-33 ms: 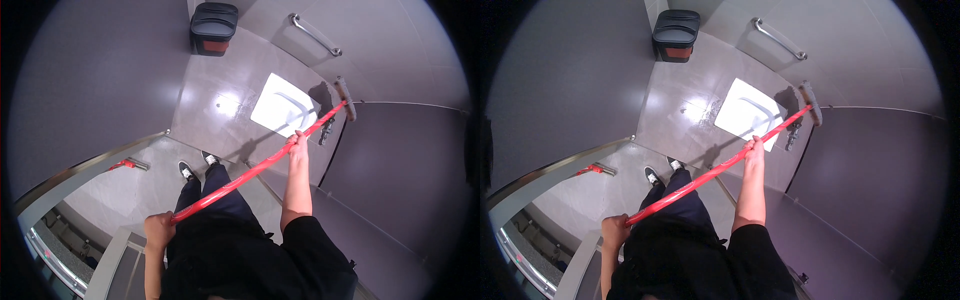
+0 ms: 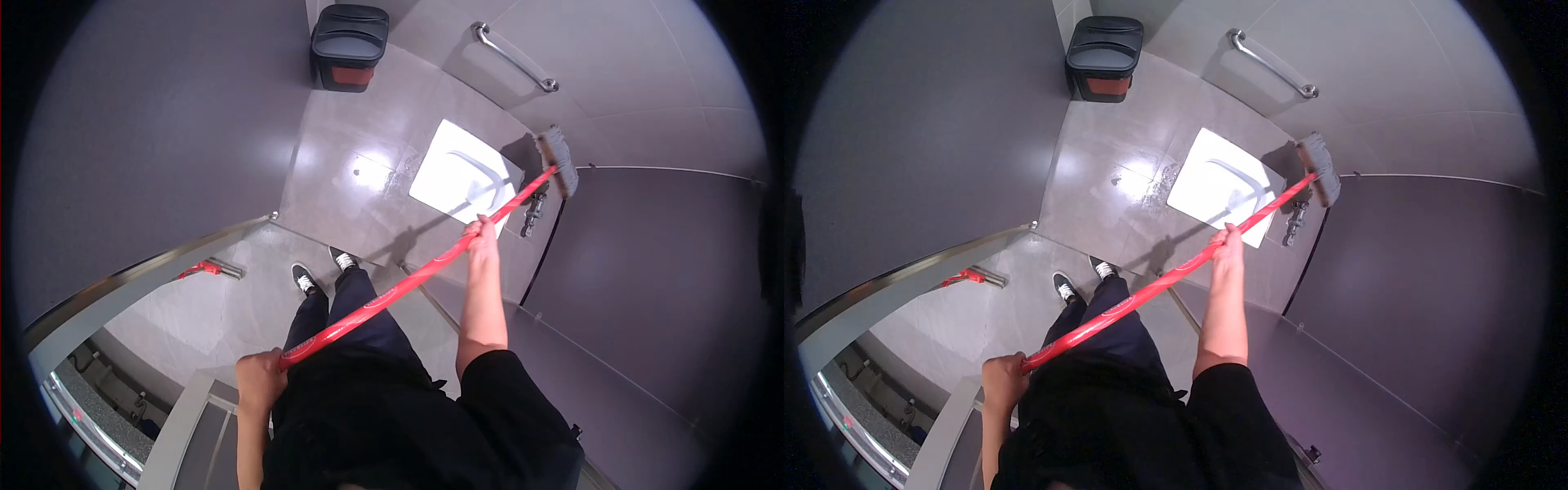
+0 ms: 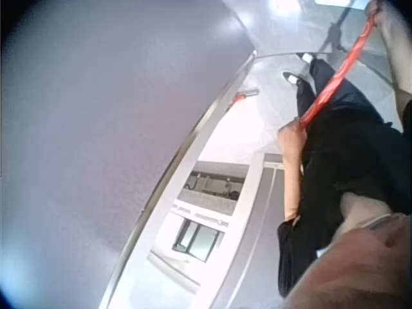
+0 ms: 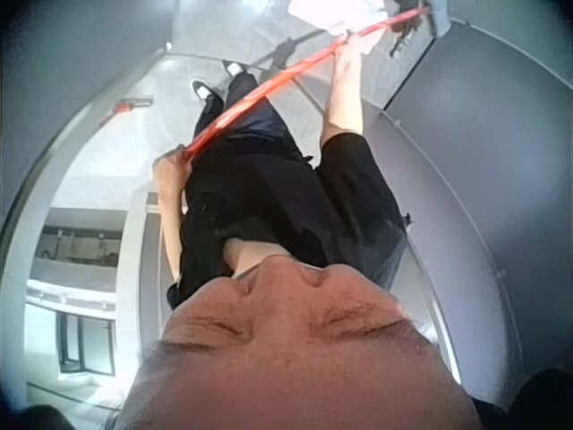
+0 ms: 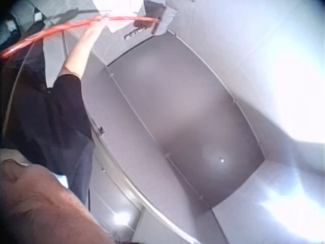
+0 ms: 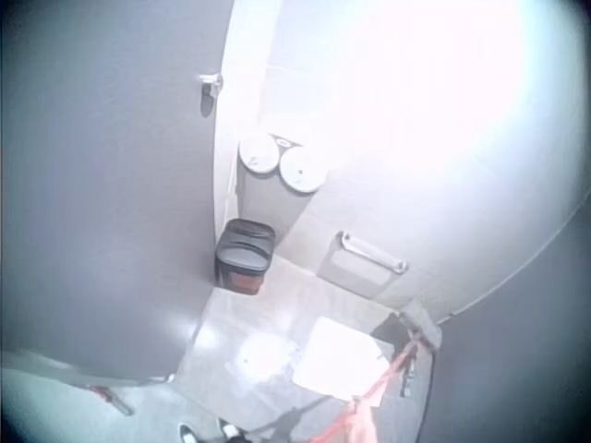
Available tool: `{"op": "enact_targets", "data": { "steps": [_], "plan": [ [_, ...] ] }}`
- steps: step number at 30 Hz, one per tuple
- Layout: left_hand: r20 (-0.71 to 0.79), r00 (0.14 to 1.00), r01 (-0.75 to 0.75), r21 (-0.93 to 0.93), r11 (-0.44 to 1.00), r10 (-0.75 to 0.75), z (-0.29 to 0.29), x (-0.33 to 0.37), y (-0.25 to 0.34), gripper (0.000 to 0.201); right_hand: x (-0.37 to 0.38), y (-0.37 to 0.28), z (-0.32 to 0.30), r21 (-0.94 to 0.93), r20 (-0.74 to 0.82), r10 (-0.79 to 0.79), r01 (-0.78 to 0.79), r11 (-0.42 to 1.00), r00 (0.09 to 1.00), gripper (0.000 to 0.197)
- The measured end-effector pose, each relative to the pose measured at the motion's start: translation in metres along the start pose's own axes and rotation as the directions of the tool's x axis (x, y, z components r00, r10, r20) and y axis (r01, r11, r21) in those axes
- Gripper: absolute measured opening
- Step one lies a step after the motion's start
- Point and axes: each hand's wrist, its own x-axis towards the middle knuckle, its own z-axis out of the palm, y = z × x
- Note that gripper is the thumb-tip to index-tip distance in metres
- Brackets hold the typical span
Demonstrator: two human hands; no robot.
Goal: Mopping the floor inside a bathroom stall around a toilet.
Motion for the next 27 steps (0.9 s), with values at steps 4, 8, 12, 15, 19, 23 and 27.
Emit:
{"op": "enact_targets", "data": {
  "steps": [4,8,12,15,19,23,27],
  "plan": [
    [0.114,0.984,0.100,0.297,0.950,-0.139,-0.043,-0.039,-0.007,0.006,0.010,0.118,-0.030,-0.001,-0.033,0.022,-0.022,1.000,0.999,0.020],
    [0.049,0.943,0.277,0.427,0.861,-0.328,-0.111,-0.097,0.007,0.007,0.002,0.249,-0.048,0.119,-0.063,0.618,-0.609,0.784,0.784,0.028],
    [-0.124,0.938,0.346,0.425,0.836,-0.324,-0.124,-0.097,0.008,0.006,-0.028,0.232,-0.012,0.196,0.074,0.676,-0.675,0.711,0.733,0.038],
    [-0.132,0.958,0.286,0.453,0.844,-0.253,-0.108,-0.093,-0.031,0.008,-0.032,0.223,-0.011,0.138,-0.013,0.617,-0.610,0.781,0.787,0.036],
    [-0.058,0.973,0.229,0.362,0.903,-0.224,-0.059,-0.087,-0.070,0.007,-0.023,0.202,-0.018,0.059,-0.077,0.484,-0.480,0.875,0.872,0.035],
    [-0.087,0.978,0.205,0.252,0.946,-0.189,-0.010,-0.064,-0.082,0.005,-0.024,0.149,-0.014,0.058,-0.032,0.341,-0.339,0.939,0.940,0.035],
    [-0.110,0.988,0.122,0.150,0.981,-0.106,0.024,-0.034,-0.084,0.007,-0.039,0.090,0.003,0.047,-0.061,0.179,-0.176,0.983,0.982,0.035]
  ]
}}
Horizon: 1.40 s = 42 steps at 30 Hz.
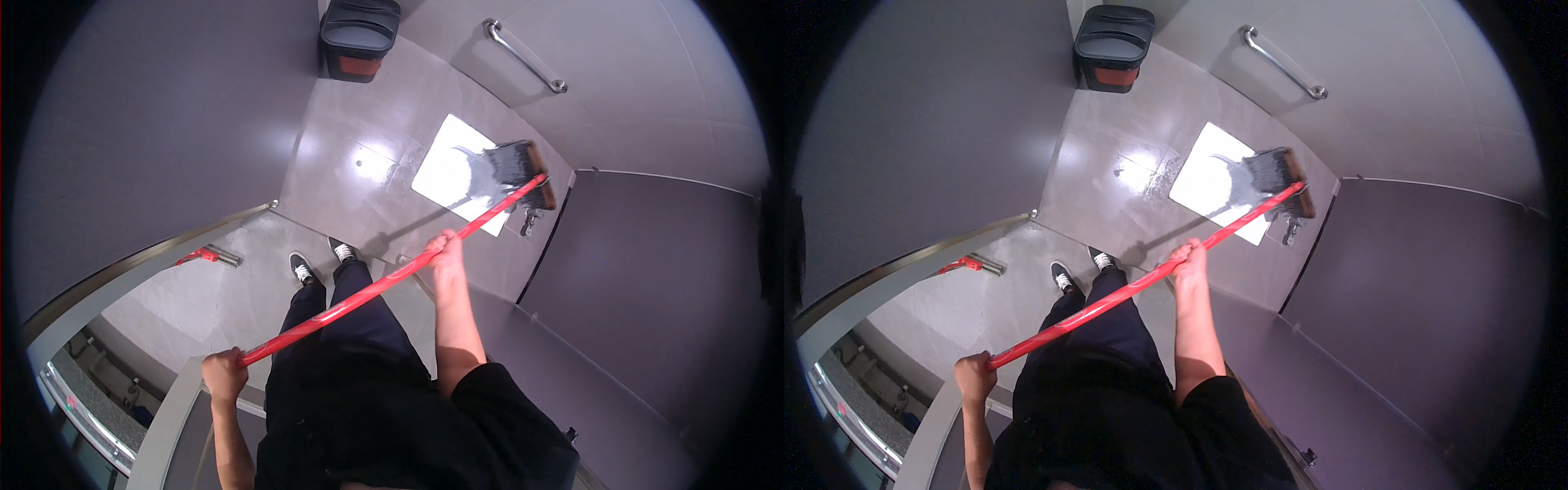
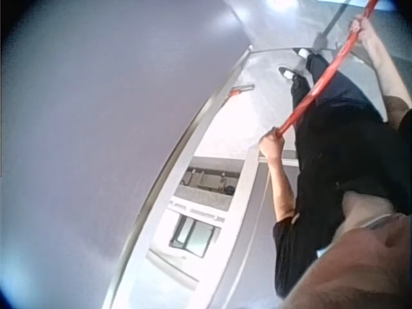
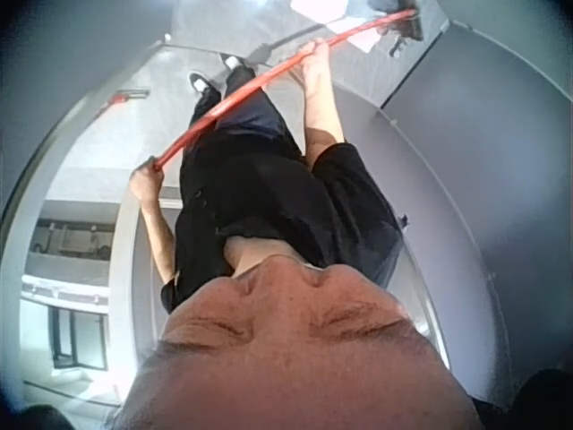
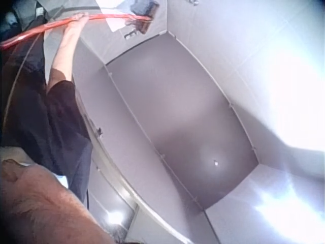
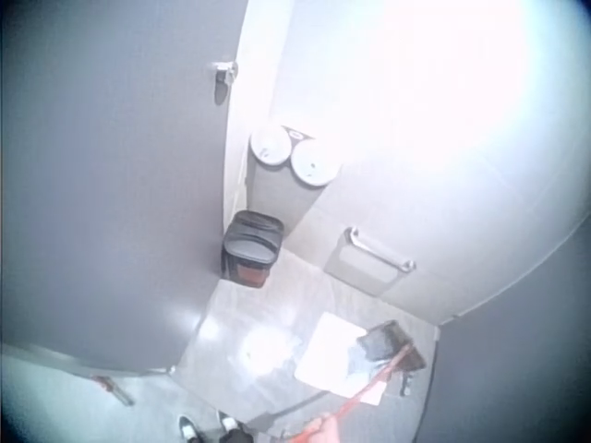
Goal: Mopping the floor inside a bathroom stall around a toilet.
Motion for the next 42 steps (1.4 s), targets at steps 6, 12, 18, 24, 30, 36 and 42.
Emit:
{"op": "enact_targets", "data": {
  "steps": [6,12,18,24,30,36,42],
  "plan": [
    [-0.018,0.997,-0.070,-0.101,0.992,0.069,-0.006,0.029,0.048,0.009,-0.028,-0.079,0.012,0.010,0.041,-0.173,0.173,0.985,0.984,0.037],
    [0.094,0.990,-0.100,-0.082,0.992,0.107,-0.037,-0.001,0.053,0.008,0.005,-0.057,-0.007,-0.115,0.028,-0.198,0.200,0.973,0.980,0.035],
    [0.206,0.914,0.319,0.167,0.933,-0.349,-0.144,-0.071,0.021,0.008,0.045,0.146,-0.055,-0.009,-0.138,0.408,-0.413,0.911,0.902,0.029],
    [0.031,0.967,0.228,0.332,0.915,-0.252,-0.166,-0.082,0.014,0.012,0.014,0.170,-0.021,0.044,-0.024,0.569,-0.568,0.822,0.822,0.036],
    [-0.011,0.988,0.152,0.242,0.958,-0.153,-0.109,-0.071,-0.018,0.011,0.005,0.131,-0.016,0.001,-0.014,0.434,-0.434,0.901,0.901,0.036],
    [-0.027,0.996,0.083,0.076,0.994,-0.081,-0.041,-0.033,-0.006,0.010,0.003,0.049,-0.013,-0.004,0.020,0.110,-0.110,0.994,0.994,0.035],
    [-0.032,0.999,-0.003,-0.035,0.999,0.002,-0.007,0.006,0.027,0.014,-0.017,-0.042,0.001,0.003,0.038,-0.072,0.072,0.997,0.997,0.038]
  ]
}}
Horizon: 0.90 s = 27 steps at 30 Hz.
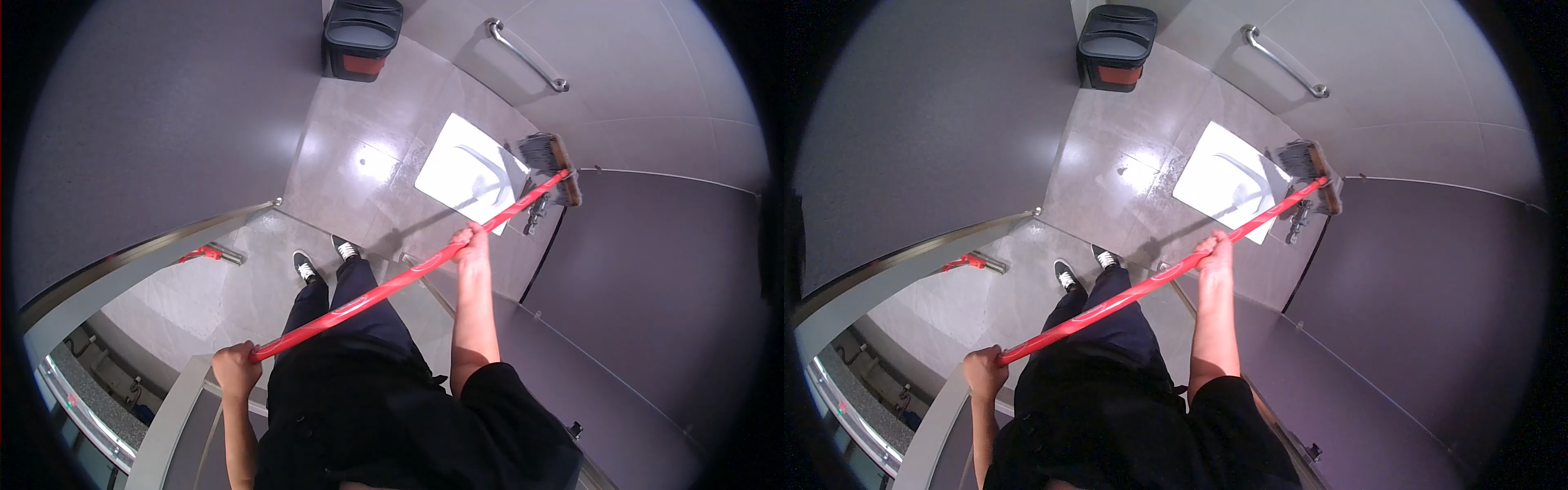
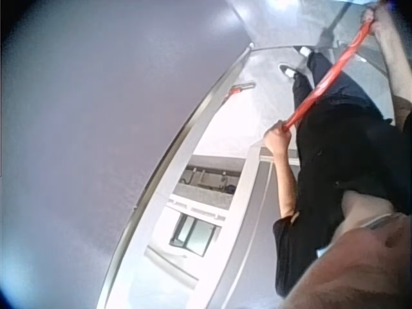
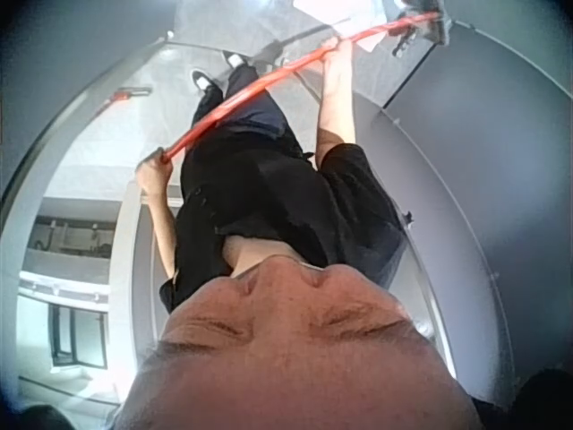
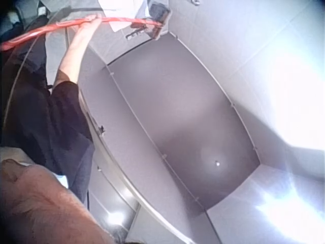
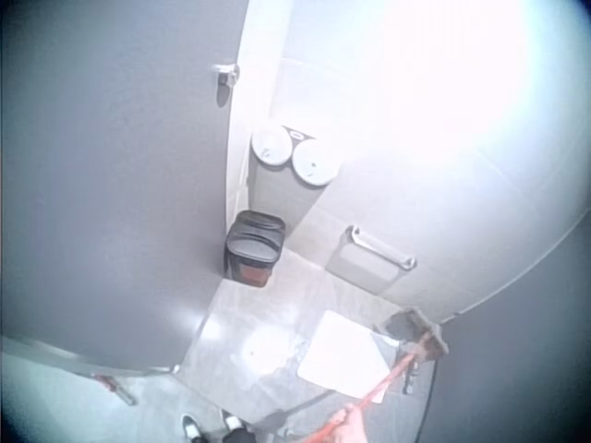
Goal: Mopping the floor inside a bathroom stall around a toilet.
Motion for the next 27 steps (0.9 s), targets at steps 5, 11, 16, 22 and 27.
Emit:
{"op": "enact_targets", "data": {
  "steps": [5,11,16,22,27],
  "plan": [
    [0.012,0.998,-0.065,-0.105,0.992,0.066,-0.003,0.005,0.024,0.014,-0.006,-0.034,0.007,-0.025,-0.012,-0.120,0.120,0.993,0.993,0.035],
    [-0.001,0.999,0.054,0.070,0.996,-0.054,-0.073,-0.038,0.010,0.009,0.019,0.072,-0.012,-0.069,0.019,-0.031,0.032,0.997,0.999,0.023],
    [0.107,0.959,0.228,0.254,0.940,-0.261,-0.163,-0.091,0.017,0.011,0.054,0.233,-0.020,-0.197,-0.146,0.327,-0.351,0.915,0.934,0.024],
    [0.280,0.904,0.166,0.469,0.868,-0.324,-0.185,-0.100,0.013,0.013,-0.001,0.225,0.009,-0.111,-0.141,0.481,-0.497,0.861,0.865,0.026],
    [0.069,0.960,0.248,0.251,0.936,-0.273,-0.119,-0.093,-0.030,0.013,0.003,0.181,0.012,-0.018,0.025,0.467,-0.467,0.884,0.884,0.036]
  ]
}}
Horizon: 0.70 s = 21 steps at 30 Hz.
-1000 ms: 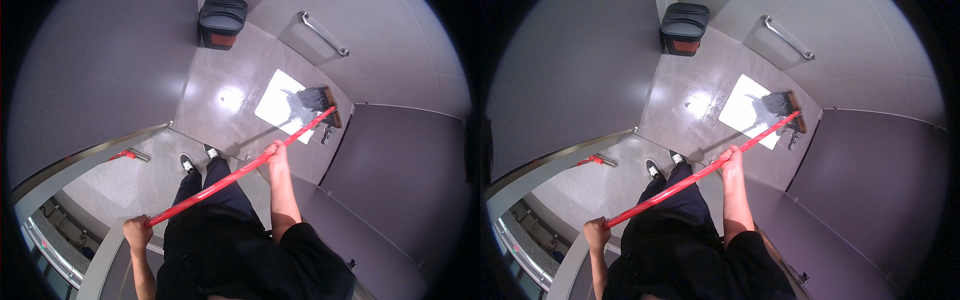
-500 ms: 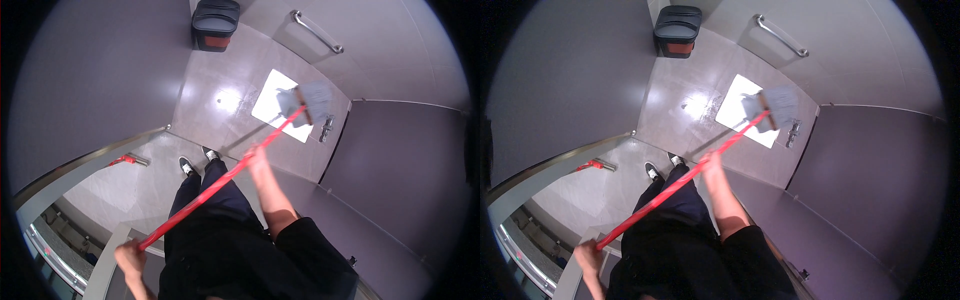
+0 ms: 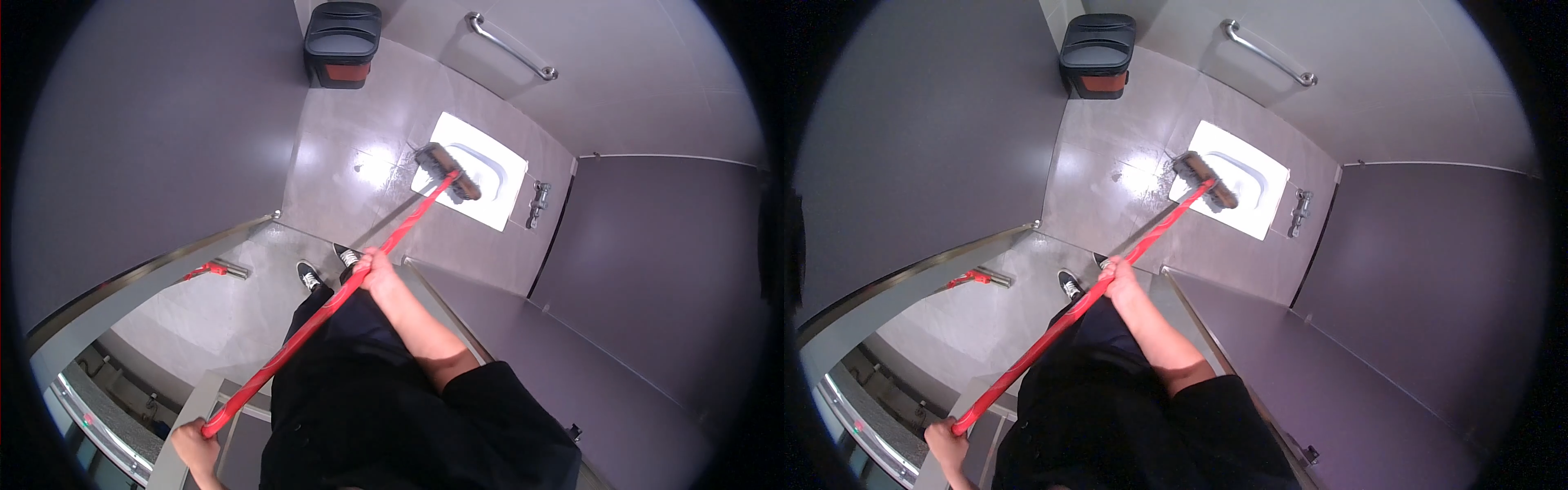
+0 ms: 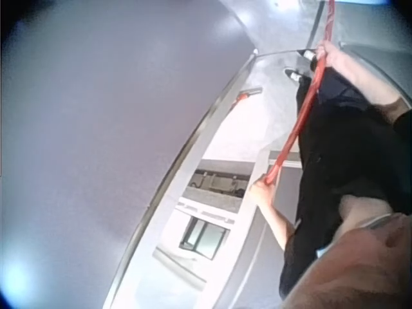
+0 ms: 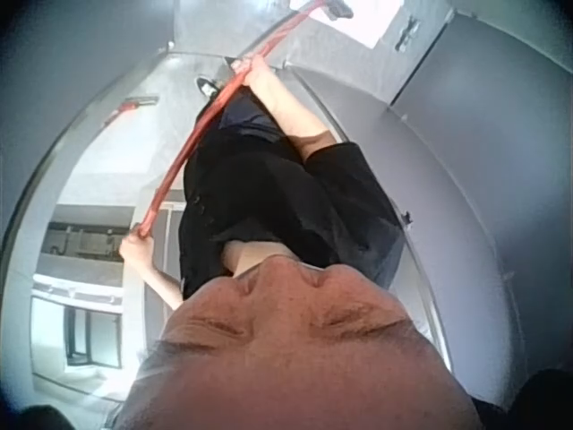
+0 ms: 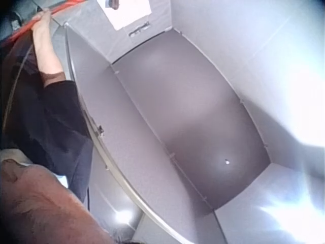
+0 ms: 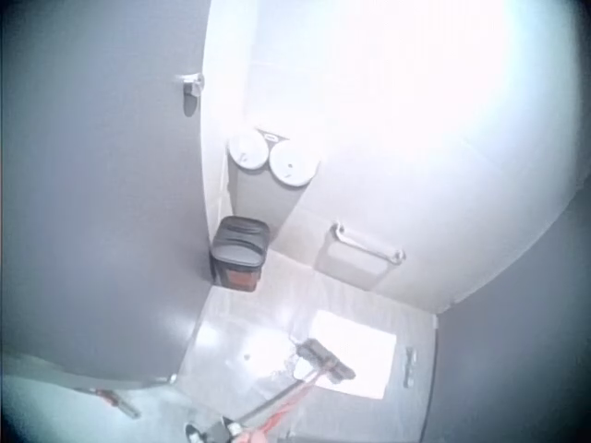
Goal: Mopping the floor inside a bathroom stall around a toilet.
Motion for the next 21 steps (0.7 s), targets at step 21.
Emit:
{"op": "enact_targets", "data": {
  "steps": [21],
  "plan": [
    [-0.113,0.968,-0.243,-0.186,0.952,0.225,0.043,0.052,0.080,0.014,-0.062,-0.140,0.005,-0.094,-0.035,-0.544,0.539,0.837,0.838,0.026]
  ]
}}
